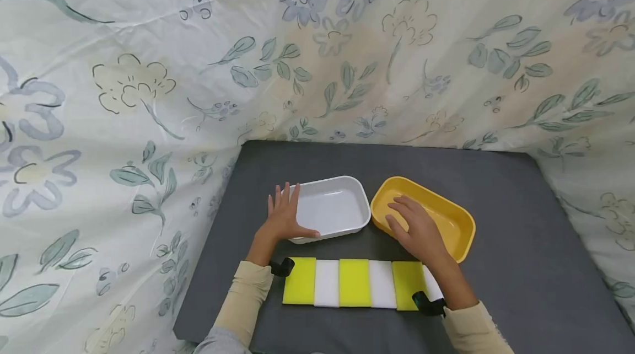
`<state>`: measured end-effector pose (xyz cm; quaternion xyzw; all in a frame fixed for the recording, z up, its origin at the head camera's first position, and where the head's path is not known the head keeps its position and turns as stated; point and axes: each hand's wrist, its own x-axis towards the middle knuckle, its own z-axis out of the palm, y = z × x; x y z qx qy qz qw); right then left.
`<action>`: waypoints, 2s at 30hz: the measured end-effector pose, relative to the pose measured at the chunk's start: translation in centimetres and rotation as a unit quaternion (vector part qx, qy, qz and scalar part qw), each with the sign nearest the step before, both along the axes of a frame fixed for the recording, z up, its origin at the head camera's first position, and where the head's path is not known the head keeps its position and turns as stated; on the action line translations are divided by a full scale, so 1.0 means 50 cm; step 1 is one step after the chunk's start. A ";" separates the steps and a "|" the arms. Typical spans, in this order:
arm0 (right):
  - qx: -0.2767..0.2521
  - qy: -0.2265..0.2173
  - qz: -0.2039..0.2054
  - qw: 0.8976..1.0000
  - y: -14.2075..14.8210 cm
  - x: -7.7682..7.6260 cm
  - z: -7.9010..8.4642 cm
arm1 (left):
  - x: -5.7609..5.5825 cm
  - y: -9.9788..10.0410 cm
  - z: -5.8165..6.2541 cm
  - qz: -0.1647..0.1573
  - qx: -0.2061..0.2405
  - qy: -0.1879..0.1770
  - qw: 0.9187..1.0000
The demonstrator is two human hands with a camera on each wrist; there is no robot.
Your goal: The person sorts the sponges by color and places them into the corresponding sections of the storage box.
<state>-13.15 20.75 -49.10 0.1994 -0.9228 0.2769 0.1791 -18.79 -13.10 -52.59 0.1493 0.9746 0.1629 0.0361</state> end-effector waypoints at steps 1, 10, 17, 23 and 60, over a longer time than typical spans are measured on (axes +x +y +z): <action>-0.003 0.008 0.006 1.000 -0.010 0.002 -0.002 | -0.002 -0.002 -0.001 0.002 -0.002 -0.010 1.000; -0.003 0.011 0.084 0.996 -0.118 0.047 -0.045 | -0.009 -0.005 -0.005 0.019 -0.001 -0.049 0.999; 0.066 -0.063 0.163 0.982 -0.184 0.078 -0.068 | -0.014 -0.009 -0.011 0.027 0.024 -0.058 0.998; 0.132 -0.126 0.222 0.958 -0.216 0.087 -0.084 | -0.015 -0.014 -0.018 0.029 0.034 -0.058 0.997; -0.024 -0.151 0.223 0.963 -0.181 0.035 -0.033 | -0.010 -0.014 -0.023 0.019 0.061 -0.048 0.997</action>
